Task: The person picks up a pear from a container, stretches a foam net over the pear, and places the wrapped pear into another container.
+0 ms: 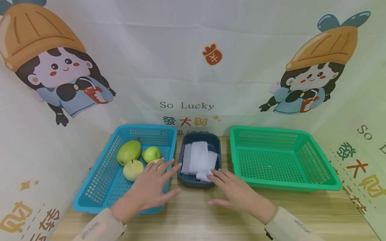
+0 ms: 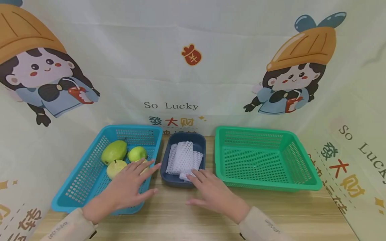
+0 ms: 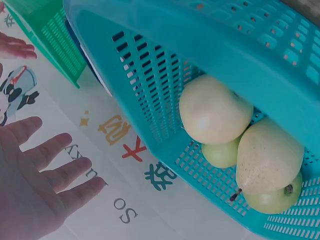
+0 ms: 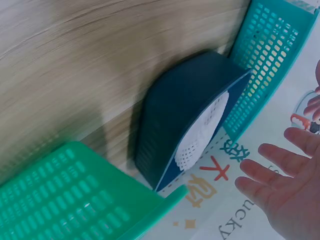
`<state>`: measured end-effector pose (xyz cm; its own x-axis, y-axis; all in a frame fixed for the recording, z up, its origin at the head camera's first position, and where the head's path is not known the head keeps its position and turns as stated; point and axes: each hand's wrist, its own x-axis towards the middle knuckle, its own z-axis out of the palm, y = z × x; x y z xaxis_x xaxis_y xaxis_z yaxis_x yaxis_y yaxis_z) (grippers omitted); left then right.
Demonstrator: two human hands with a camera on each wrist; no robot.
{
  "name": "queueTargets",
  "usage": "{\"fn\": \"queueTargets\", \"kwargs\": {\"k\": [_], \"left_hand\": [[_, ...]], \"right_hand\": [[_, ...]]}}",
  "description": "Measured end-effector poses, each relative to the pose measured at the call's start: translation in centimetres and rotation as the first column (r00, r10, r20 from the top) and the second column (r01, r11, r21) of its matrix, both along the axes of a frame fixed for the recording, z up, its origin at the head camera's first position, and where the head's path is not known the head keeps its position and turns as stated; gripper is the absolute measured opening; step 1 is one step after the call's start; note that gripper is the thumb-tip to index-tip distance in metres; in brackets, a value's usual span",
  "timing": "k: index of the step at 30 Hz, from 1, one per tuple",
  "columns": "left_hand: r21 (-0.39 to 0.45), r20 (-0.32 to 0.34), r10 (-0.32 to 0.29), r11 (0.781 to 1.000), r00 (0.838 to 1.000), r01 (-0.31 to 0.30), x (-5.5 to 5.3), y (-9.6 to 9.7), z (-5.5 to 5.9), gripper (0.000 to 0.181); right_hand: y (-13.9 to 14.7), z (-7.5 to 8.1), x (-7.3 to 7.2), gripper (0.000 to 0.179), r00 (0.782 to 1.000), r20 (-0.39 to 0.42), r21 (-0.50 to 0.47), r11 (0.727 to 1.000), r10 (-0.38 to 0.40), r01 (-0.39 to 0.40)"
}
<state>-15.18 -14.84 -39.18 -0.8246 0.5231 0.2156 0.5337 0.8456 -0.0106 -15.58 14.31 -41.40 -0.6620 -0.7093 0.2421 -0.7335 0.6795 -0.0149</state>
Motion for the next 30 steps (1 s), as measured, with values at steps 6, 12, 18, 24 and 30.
{"fn": "queueTargets", "kwargs": {"k": [6, 12, 18, 24, 30], "left_hand": [[0.009, 0.002, 0.026, 1.0, 1.0, -0.026, -0.3, -0.6, 0.4, 0.07], [0.019, 0.019, 0.06, 0.998, 0.998, -0.06, -0.7, -1.3, 1.0, 0.069], [0.039, 0.019, 0.087, 0.995, 0.996, -0.087, -1.1, -2.1, 1.3, 0.067], [0.028, 0.023, 0.118, 0.993, 0.993, -0.118, -1.5, -2.8, 1.4, 0.066], [0.022, 0.008, 0.135, 0.991, 0.991, -0.135, -2.0, -3.5, 1.4, 0.064]], "right_hand": [[-1.5, 0.3, -0.1, 0.071, 0.999, 0.03, -0.018, 1.0, 0.022, -0.022], [-3.0, 0.4, -0.1, 0.069, 0.998, 0.039, 0.004, 0.999, 0.044, -0.044], [-4.4, 0.3, 0.0, 0.07, 0.996, 0.069, 0.03, 0.998, 0.061, -0.063], [-5.8, -0.1, 0.2, 0.067, 0.994, 0.075, 0.025, 0.996, 0.082, -0.084], [-7.1, -0.4, 0.6, 0.063, 0.993, 0.076, 0.022, 0.996, 0.089, -0.091]]}}
